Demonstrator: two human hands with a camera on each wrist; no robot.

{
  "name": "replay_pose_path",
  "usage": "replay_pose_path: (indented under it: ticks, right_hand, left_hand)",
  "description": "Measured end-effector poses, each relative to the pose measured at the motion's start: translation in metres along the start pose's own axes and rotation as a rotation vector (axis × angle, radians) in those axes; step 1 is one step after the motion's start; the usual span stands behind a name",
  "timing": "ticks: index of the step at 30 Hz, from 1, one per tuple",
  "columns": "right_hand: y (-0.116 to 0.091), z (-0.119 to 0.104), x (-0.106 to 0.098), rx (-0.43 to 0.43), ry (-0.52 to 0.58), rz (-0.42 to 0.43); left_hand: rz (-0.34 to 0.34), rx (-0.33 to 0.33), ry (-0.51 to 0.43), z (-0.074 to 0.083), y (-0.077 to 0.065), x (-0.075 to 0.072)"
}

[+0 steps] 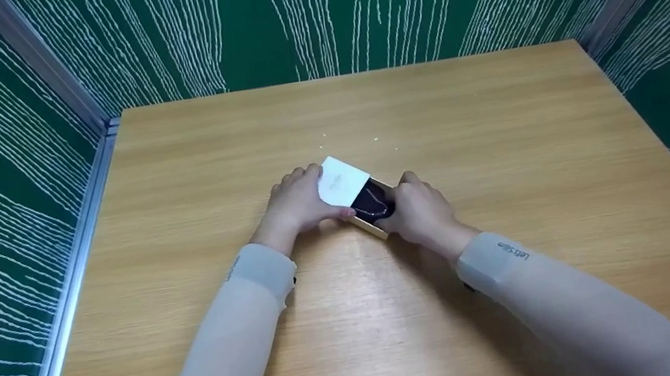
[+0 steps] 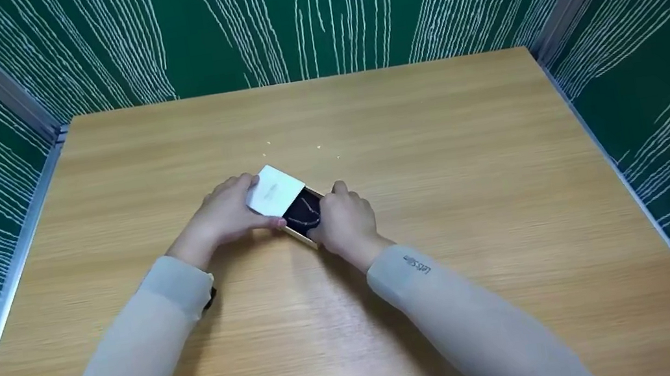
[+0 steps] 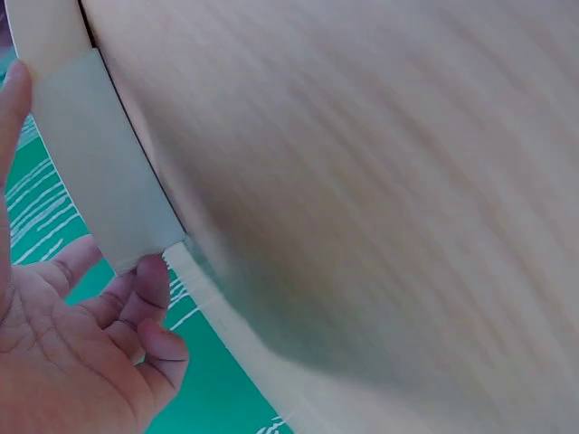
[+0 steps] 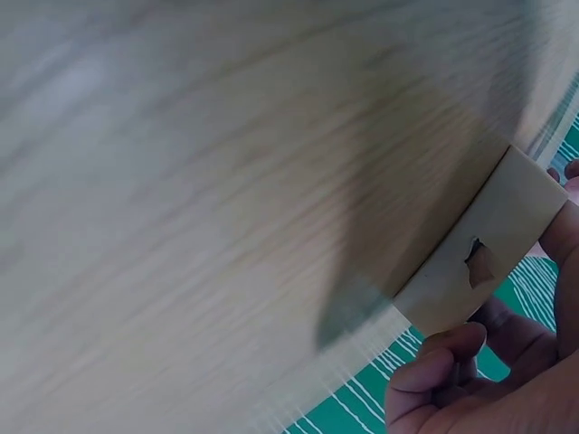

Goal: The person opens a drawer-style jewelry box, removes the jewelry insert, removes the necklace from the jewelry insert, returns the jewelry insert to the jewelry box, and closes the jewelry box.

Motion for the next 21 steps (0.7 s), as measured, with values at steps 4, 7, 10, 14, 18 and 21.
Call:
replay_pose_path:
  ticks: [4, 7, 10, 14, 18, 21]
  right_hand:
    - [0.001, 0.001, 0.0, -0.005, 0.019, 0.006]
    - [0.002, 0.003, -0.001, -0.011, 0.02, 0.012]
    - [0.002, 0.005, 0.0, -0.017, 0.031, 0.014]
    - [0.003, 0.008, 0.0, -0.016, 0.081, 0.014]
    - [0.004, 0.01, 0.0, -0.007, 0.132, 0.018]
    - [0.004, 0.011, 0.0, 0.011, 0.167, 0.022]
  left_hand:
    - [-0.002, -0.011, 0.025, 0.002, -0.002, -0.002]
    - [-0.003, -0.012, 0.035, 0.003, -0.003, -0.003]
    - [0.002, -0.011, 0.042, 0.004, -0.003, -0.002]
    - [0.005, -0.01, 0.048, 0.004, -0.004, -0.002]
    - [0.001, -0.012, 0.049, 0.005, -0.004, -0.003]
    - [0.003, -0.013, 0.053, 0.006, -0.004, -0.004]
Point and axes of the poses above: each hand's wrist, its own y-axis towards the middle knuckle, its own x-axis out of the palm, z = x × y, the point moved 2 cm from there along y, towards the middle knuckle, and after that the axes turned 15 degrees about -x, right-handed, at the moved point
